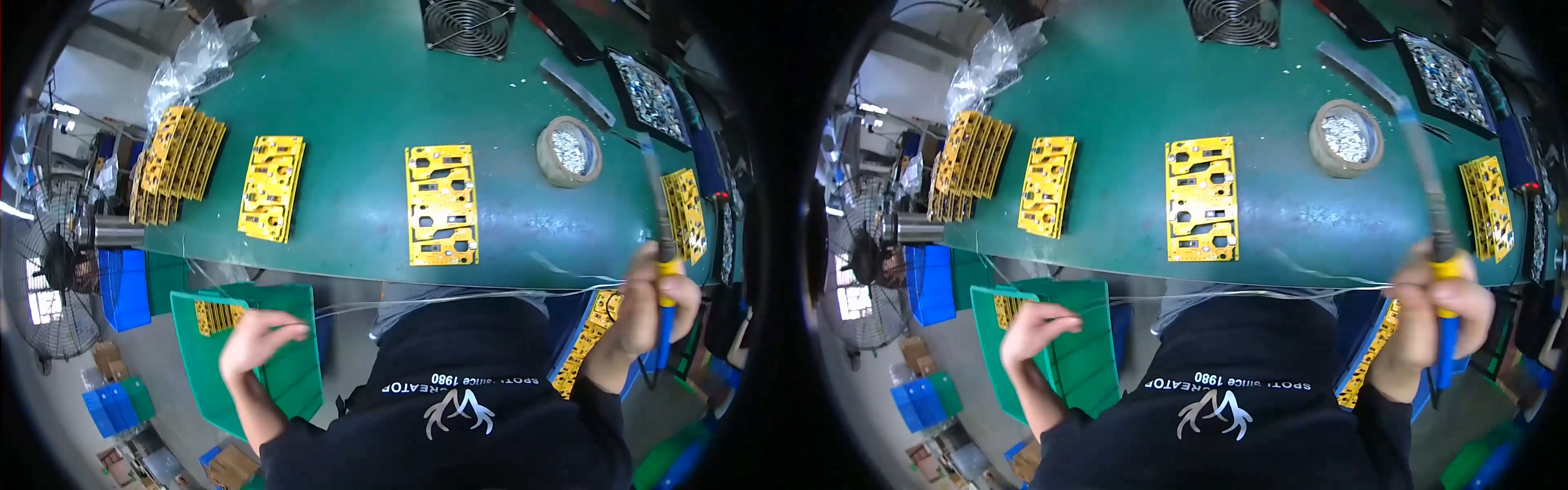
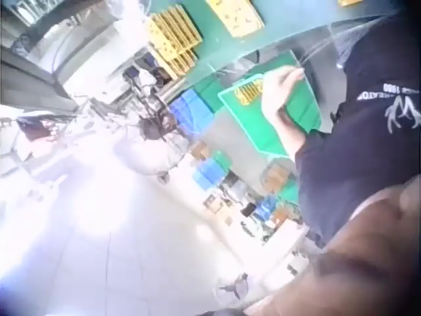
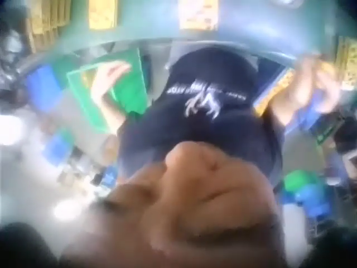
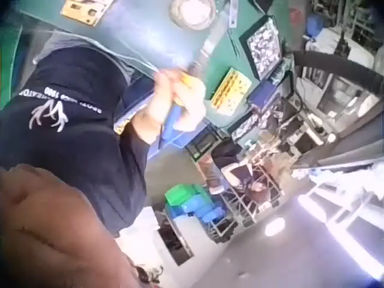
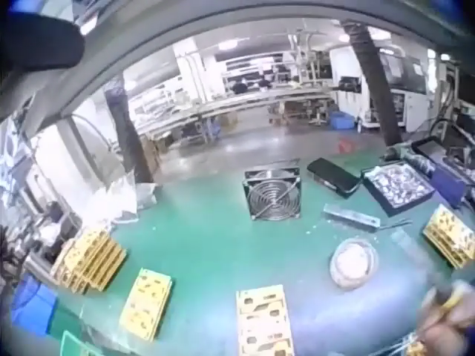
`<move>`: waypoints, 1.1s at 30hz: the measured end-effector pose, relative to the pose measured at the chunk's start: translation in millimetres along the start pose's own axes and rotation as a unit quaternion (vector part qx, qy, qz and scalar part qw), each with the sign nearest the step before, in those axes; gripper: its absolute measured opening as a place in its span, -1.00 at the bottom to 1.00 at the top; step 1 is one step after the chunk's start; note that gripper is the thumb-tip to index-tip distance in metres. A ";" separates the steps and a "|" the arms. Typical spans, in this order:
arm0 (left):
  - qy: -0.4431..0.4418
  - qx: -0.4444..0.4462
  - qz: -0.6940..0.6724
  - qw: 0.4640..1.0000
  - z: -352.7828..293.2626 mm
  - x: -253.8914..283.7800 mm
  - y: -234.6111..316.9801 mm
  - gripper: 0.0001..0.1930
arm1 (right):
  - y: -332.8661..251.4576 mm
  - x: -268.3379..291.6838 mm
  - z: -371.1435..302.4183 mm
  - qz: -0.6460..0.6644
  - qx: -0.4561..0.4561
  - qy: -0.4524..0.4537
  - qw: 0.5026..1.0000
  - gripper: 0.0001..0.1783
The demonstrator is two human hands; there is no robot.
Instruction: The person solders components onto yellow circuit boards using a soldering iron and solder wire, repeating the process across multiple boards and stacking them on the workbench.
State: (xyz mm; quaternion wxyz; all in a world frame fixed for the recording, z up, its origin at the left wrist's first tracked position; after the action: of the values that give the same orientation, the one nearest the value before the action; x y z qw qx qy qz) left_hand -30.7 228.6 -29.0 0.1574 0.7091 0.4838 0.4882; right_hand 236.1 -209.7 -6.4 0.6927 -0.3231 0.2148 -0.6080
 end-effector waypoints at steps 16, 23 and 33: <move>0.023 -0.337 -0.071 0.939 73.5 -134.5 170.5 -0.55 | 11.9 -90.6 -41.8 0.065 -0.078 -0.114 0.988 -0.71; 0.086 -0.377 0.014 0.922 78.9 -129.4 177.1 -0.75 | 22.5 -90.4 -43.8 0.076 -0.110 -0.110 0.985 -0.71; 0.198 -0.284 -0.014 0.938 91.9 -107.7 168.3 -0.98 | 31.7 -71.3 -40.6 0.032 -0.159 -0.005 0.987 -0.68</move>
State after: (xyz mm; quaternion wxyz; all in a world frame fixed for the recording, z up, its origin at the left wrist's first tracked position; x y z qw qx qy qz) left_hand 130.7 79.8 -13.7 0.2606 0.5169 0.3564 0.7334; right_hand 218.4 -145.7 -64.1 0.6530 -0.4251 0.3156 -0.5416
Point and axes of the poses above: each hand's wrist, its own z-axis towards the middle knuckle, its own x-axis out of the back of the hand, y = z × x, the point moved 1 cm from there along z, towards the middle knuckle, and after that the axes turned 4 degrees about y, right-handed, at the moved point
